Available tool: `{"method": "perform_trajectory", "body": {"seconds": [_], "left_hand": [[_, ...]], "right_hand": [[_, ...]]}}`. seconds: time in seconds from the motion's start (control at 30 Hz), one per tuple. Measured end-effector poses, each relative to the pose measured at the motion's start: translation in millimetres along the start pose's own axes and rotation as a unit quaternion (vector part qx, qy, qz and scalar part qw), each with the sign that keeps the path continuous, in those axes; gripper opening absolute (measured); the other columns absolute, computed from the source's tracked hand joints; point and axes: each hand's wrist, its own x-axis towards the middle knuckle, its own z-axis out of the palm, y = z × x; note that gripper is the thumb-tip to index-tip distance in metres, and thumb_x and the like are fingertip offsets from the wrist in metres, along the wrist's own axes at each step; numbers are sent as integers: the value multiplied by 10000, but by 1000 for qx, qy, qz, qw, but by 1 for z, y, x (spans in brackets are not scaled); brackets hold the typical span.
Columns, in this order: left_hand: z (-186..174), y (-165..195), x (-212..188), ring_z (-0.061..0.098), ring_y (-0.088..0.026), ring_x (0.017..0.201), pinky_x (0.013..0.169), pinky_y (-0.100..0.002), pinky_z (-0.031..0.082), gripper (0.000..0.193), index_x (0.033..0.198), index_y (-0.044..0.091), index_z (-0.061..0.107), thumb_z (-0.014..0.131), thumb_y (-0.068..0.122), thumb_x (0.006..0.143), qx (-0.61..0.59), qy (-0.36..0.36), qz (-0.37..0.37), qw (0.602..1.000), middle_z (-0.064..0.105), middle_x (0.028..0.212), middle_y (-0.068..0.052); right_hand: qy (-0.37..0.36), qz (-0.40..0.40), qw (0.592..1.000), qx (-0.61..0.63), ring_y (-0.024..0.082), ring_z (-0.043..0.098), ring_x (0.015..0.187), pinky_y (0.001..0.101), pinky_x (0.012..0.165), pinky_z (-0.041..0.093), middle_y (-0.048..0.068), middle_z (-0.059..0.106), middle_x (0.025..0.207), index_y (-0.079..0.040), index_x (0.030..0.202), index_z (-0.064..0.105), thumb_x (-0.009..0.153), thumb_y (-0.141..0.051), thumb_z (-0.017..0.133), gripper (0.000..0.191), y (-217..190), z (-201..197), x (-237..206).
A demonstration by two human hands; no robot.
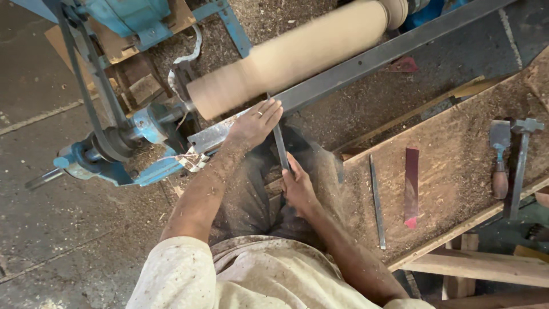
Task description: The person operates a wood lathe, using a chisel to shape a rotating cylindrical wooden blank. They progressively refine the surface and form a tapered end while wood shavings accumulate on the floor.
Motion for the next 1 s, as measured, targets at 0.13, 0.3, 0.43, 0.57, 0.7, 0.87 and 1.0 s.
{"method": "perform_trajectory", "body": {"seconds": [0.13,0.3,0.43,0.57,0.7,0.87,1.0], "left_hand": [[1,0,-3,563,-265,1364,1172,-378,439,482,1375,17,587,533,193,929,-14,-7,-15,1000,604,1451,-125],[10,0,28,592,-292,1353,1158,-398,488,398,1357,49,589,539,116,968,-121,40,-36,991,626,1402,-127],[12,9,54,604,-345,1298,1122,-422,497,614,1344,-30,621,577,238,793,130,-79,178,972,636,1408,-220],[7,29,56,659,-259,1292,1069,-348,554,329,1298,45,661,581,214,1027,19,-8,-24,999,684,1376,-114],[10,31,56,666,-247,1311,1109,-333,553,335,1299,53,670,576,209,1018,62,-22,3,998,692,1378,-111],[16,27,51,669,-244,1309,1111,-341,547,323,1305,56,666,564,213,1041,52,-10,-19,998,698,1376,-99],[6,23,48,670,-236,1320,1125,-329,548,361,1326,60,668,561,235,1030,83,-28,-8,996,702,1383,-97]], "right_hand": [[-2,-3,1000,14,69,405,458,253,386,358,-37,481,618,-297,1564,419,1038,-150,496,552,3,4,6],[-185,-25,861,474,86,443,560,234,450,387,-13,478,765,-192,1577,441,1046,-243,567,548,7,-14,23],[2,-249,968,-15,124,578,1064,276,864,526,30,581,1389,-52,1578,452,1058,-152,527,535,-4,-36,14],[37,-226,969,-95,181,590,1234,325,995,487,169,614,1434,-46,1583,438,1066,-112,545,532,-29,-54,-8],[-12,58,994,-93,311,596,689,433,625,509,182,679,1072,-244,1597,389,995,-220,477,609,-65,-66,-26],[-21,5,993,-115,274,638,776,423,714,550,205,692,1064,-253,1636,382,1028,-216,484,618,-61,-64,-18],[16,-246,961,-125,256,609,1191,403,990,503,210,655,1345,-164,1631,445,1059,-149,574,586,-35,-61,7]]}}
